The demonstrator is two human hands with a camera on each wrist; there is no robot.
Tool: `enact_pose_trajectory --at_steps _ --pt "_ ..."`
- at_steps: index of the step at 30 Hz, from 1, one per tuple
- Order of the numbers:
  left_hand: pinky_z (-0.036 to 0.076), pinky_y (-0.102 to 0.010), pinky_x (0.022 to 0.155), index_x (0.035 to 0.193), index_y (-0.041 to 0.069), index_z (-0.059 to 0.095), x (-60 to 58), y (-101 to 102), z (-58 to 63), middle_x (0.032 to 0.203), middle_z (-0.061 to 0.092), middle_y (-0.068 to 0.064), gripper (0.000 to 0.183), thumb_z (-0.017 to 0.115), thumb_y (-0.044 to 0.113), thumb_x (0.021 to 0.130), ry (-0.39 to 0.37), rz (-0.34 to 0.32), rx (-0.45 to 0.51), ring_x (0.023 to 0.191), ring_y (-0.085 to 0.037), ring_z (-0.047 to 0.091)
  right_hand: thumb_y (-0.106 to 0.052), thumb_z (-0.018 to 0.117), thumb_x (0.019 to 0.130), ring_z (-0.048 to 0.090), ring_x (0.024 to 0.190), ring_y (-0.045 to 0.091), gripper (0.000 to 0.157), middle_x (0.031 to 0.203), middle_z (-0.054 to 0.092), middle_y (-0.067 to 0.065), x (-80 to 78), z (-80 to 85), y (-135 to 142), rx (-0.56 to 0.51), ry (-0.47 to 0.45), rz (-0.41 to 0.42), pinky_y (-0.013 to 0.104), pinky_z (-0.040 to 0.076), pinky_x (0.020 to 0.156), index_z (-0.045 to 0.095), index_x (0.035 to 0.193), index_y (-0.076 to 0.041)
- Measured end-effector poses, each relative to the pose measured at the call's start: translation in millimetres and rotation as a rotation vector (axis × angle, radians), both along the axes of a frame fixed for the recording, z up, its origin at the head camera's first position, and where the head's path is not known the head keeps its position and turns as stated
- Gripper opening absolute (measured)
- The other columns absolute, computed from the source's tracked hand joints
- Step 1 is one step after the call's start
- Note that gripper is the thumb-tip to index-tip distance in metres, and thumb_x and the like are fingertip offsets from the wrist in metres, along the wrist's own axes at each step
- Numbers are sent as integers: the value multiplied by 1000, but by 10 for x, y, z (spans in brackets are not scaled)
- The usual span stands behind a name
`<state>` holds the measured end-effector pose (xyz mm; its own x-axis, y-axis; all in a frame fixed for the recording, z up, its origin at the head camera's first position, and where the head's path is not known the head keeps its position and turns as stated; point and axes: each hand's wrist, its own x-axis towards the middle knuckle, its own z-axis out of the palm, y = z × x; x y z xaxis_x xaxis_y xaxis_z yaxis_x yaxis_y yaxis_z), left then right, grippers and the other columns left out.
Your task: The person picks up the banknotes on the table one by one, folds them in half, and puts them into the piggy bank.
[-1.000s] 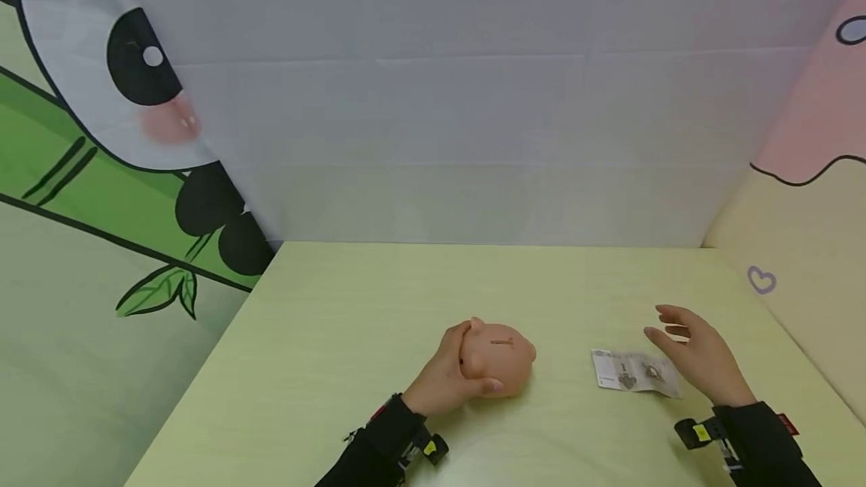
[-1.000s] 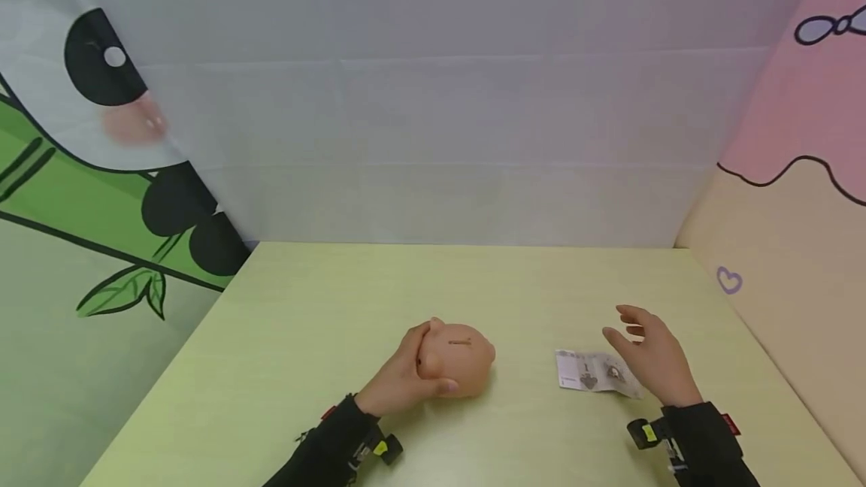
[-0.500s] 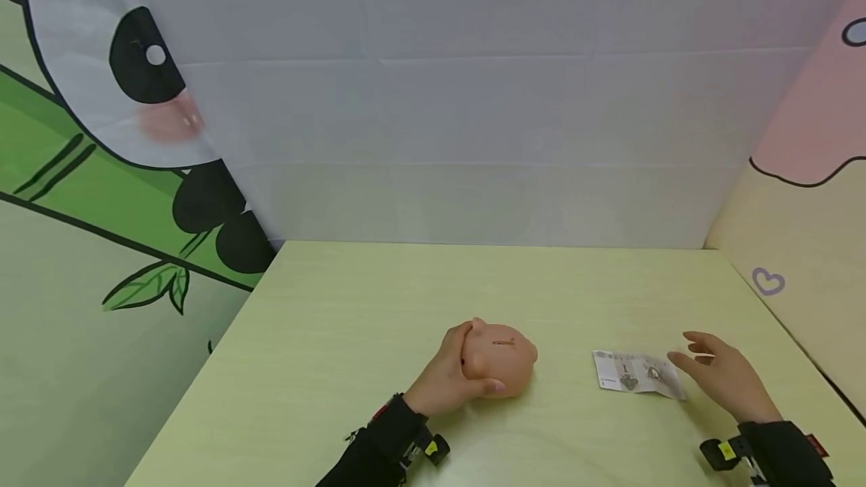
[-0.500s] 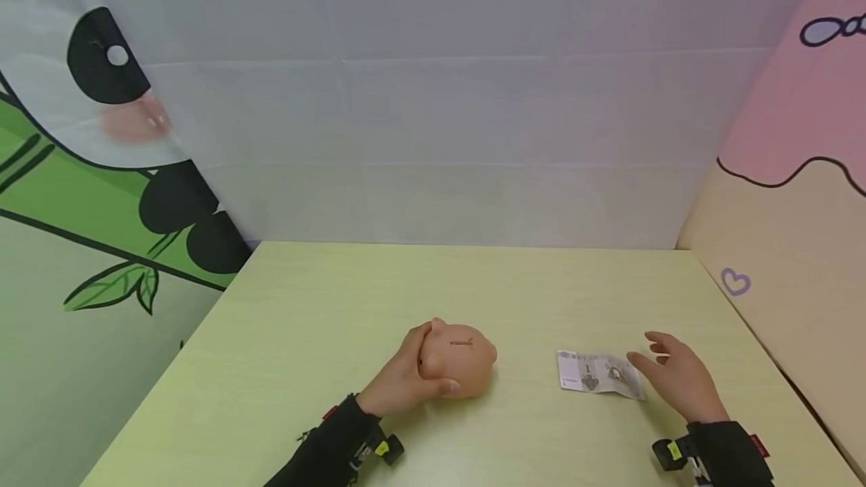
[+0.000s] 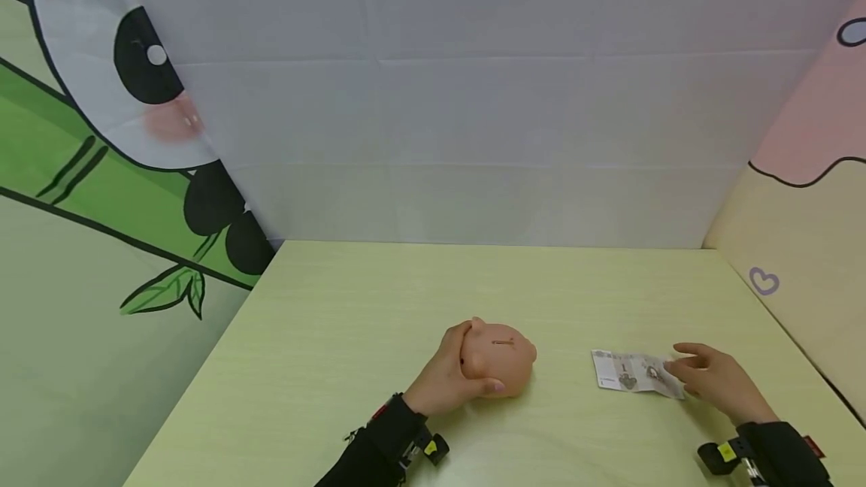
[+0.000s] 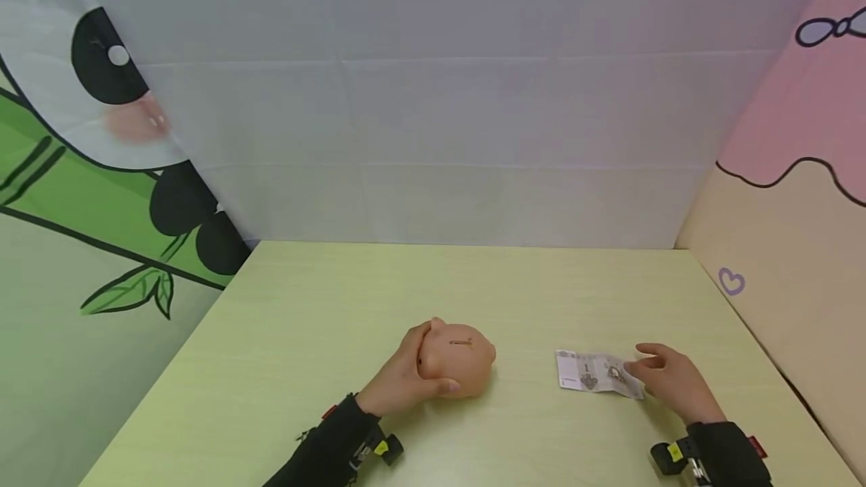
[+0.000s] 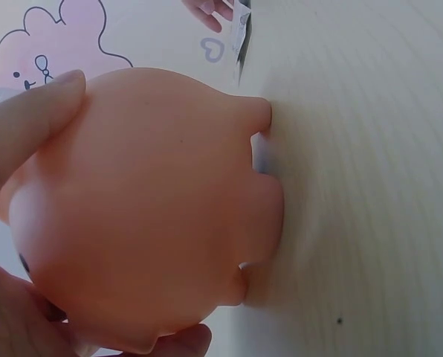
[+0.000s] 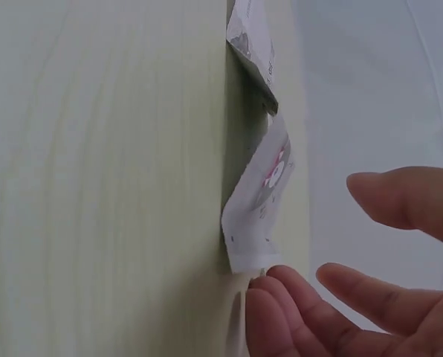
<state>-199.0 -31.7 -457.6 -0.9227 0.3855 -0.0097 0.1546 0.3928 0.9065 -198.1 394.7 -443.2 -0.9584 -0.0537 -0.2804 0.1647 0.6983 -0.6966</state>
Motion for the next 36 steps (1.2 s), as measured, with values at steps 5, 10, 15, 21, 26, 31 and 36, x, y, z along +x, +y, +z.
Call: enact_pose_trajectory --at_steps 5,10,15,21,26,31,36 --pt "39 -46 108 156 14 17 3 0 6 156 26 -6 105 80 46 79 5 1 -2 135 -22 42 -34 59 98 69 93 27 70 118 60 32 -1 -6 -32 5 10 15 35 57 77 34 142 16" --pt "39 -47 108 156 13 16 -1 -4 -2 156 25 -7 105 79 46 79 5 -3 2 136 -23 42 -29 62 95 65 83 17 66 106 67 21 -35 -13 -67 65 46 17 29 52 67 40 137 17" --pt "39 -48 108 156 13 15 -7 -7 -13 157 25 -8 104 79 45 81 11 -10 10 136 -25 41 -25 66 91 59 75 15 60 97 69 15 -80 -57 -97 129 75 10 28 46 63 48 131 16" --pt "39 -47 108 156 12 15 -8 2 -19 157 25 -8 105 79 45 80 2 -1 12 136 -25 41 -19 68 89 54 73 15 53 88 66 8 -132 -87 -125 135 81 -8 27 41 61 52 126 14" --pt "39 -47 108 156 11 16 -6 4 -14 157 26 -8 105 80 43 80 0 1 16 136 -25 41 -17 67 89 53 75 16 48 87 65 7 -150 -100 -145 145 71 -9 28 41 63 54 124 13" --pt "38 -48 109 156 11 15 2 -1 7 157 25 -7 105 79 44 80 0 1 9 136 -25 41 -15 66 88 54 75 17 44 87 64 9 -156 -102 -173 125 46 -29 30 42 63 55 122 12" --pt "39 -47 109 156 12 15 10 -6 16 157 25 -6 106 80 45 79 -9 6 3 136 -23 41 -12 65 89 56 75 17 41 87 65 8 -147 -100 -183 107 36 -32 31 43 64 56 120 12"
